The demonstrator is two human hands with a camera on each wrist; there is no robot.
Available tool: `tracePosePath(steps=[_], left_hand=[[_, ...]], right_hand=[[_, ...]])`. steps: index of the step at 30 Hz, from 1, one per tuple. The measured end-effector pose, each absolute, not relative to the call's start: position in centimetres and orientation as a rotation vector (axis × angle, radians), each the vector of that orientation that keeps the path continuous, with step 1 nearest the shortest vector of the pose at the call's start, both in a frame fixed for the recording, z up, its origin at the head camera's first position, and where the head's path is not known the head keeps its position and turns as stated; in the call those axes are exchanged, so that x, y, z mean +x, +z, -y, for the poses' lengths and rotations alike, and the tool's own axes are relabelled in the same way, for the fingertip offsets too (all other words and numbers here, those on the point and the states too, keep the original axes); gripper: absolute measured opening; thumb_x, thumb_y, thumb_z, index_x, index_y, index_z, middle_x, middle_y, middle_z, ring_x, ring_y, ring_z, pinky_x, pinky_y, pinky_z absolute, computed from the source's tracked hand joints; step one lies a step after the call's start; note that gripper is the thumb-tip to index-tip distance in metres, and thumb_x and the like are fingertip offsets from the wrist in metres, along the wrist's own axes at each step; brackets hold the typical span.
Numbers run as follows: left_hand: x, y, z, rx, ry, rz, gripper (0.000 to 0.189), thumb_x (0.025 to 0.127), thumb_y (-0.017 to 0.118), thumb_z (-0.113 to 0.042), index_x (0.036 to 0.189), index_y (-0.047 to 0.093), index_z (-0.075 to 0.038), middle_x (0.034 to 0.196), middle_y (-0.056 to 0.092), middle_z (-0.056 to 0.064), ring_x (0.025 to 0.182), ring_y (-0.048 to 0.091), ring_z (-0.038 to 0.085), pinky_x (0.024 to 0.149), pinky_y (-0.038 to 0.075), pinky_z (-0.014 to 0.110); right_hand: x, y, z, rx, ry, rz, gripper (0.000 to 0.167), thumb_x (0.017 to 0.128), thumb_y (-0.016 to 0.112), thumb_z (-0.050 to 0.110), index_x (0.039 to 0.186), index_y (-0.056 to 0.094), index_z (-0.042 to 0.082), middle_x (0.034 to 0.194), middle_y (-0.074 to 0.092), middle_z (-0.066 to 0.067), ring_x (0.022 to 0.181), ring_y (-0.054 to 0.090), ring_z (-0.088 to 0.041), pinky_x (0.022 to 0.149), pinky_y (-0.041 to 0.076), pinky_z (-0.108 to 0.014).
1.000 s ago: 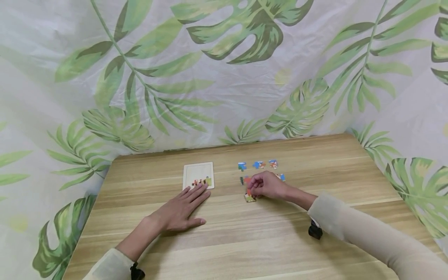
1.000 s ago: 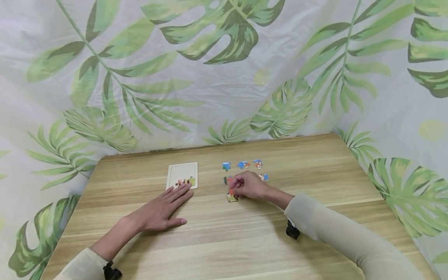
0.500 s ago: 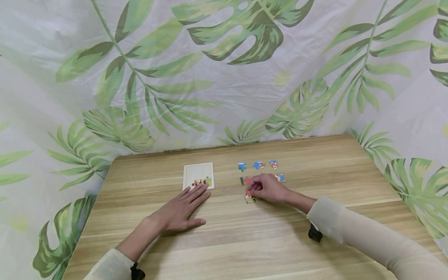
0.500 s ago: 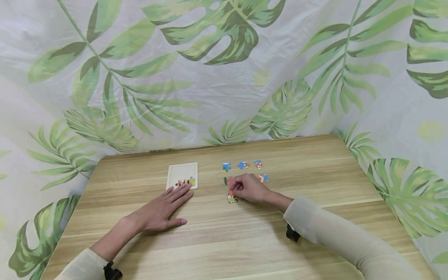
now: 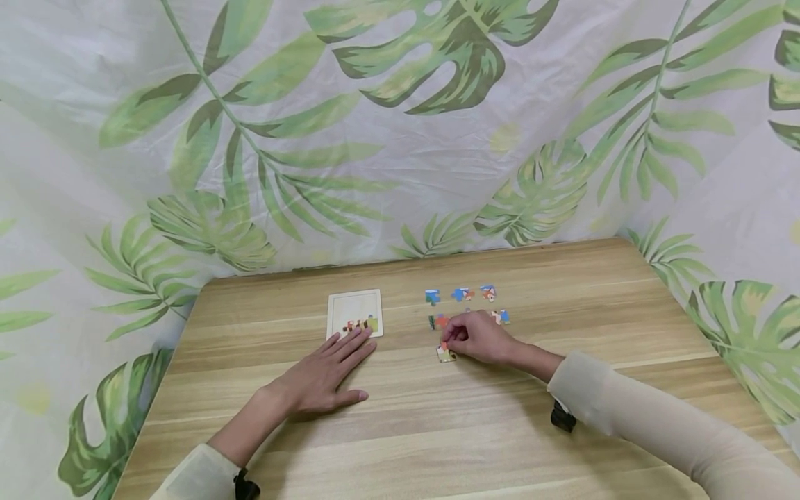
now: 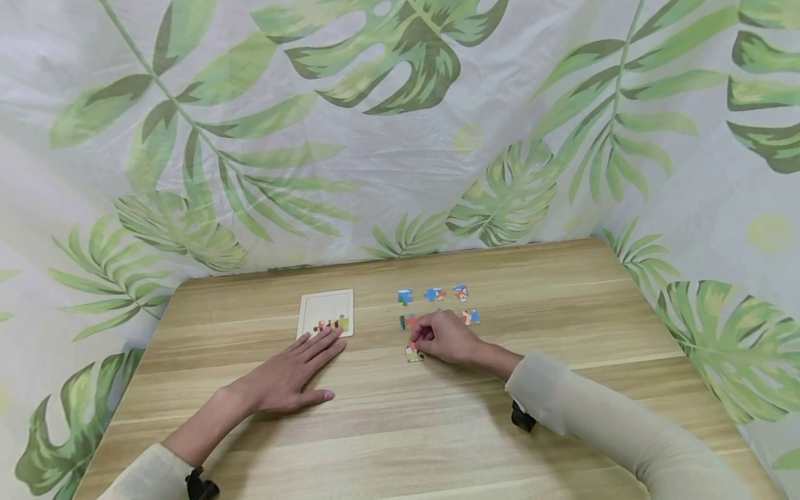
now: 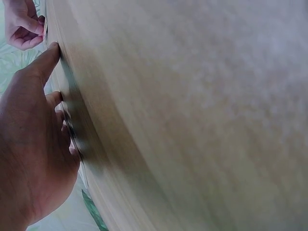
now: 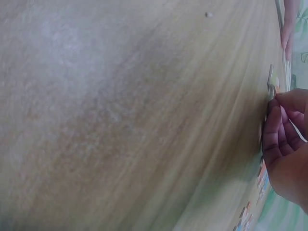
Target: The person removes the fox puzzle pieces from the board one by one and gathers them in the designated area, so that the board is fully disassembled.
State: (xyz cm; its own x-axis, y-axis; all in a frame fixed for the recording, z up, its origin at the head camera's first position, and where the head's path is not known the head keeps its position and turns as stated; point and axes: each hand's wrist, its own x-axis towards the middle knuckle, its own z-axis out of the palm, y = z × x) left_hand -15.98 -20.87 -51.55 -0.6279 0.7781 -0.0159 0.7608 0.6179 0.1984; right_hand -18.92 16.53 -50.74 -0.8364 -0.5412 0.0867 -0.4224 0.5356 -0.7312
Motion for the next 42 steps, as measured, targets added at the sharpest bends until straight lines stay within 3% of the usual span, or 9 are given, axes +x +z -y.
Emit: tracePosePath(steps=[8,15,24,42], left_hand=[[-16.1,-51.3,20.8,1.312,0.269,-2.732,0.087,0.103,0.059,-0.06,0.167,0.032,-0.008,0.174,0.023,0.019,0.16,0.025,0.037,0.126,0.028,0.062],[-16.2,-51.3,20.7,1.268,0.256,-2.71,0.089,0.103,0.056,-0.064,0.169,0.028,-0.011,0.177,0.018,0.014,0.162,0.021,0.033,0.128,0.024,0.059],[-16.2,-50.9,20.8,1.265,0.264,-2.7,0.09,0.103,0.056,-0.064,0.169,0.028,-0.01,0.176,0.019,0.015,0.162,0.022,0.033,0.128,0.024,0.06],[-15.9,-50.4,20.6,1.285,0.201,-2.684,0.088,0.104,0.055,-0.061,0.17,0.025,-0.01,0.177,0.017,0.013,0.163,0.019,0.03,0.13,0.022,0.057]], right_hand=[[-19.0,-50.4,-16.5,-0.826,-1.147,-2.643,0.012,0.089,0.077,-0.001,0.089,0.079,0.011,0.082,0.074,0.009,0.069,0.061,0.002,0.068,0.054,-0.019],[-19.6,-49.7,-15.9,-0.884,-1.137,-2.626,0.007,0.09,0.081,0.003,0.091,0.077,0.008,0.083,0.074,0.006,0.075,0.065,-0.001,0.07,0.058,-0.021],[-21.0,-48.6,-13.3,-0.976,-1.153,-2.524,0.007,0.095,0.072,-0.001,0.099,0.078,0.002,0.089,0.076,-0.002,0.079,0.065,-0.004,0.074,0.058,-0.022],[-24.5,-48.2,-8.3,-0.996,-1.105,-2.511,0.01,0.1,0.069,0.004,0.103,0.079,0.002,0.093,0.076,0.001,0.084,0.066,-0.006,0.078,0.056,-0.021]])
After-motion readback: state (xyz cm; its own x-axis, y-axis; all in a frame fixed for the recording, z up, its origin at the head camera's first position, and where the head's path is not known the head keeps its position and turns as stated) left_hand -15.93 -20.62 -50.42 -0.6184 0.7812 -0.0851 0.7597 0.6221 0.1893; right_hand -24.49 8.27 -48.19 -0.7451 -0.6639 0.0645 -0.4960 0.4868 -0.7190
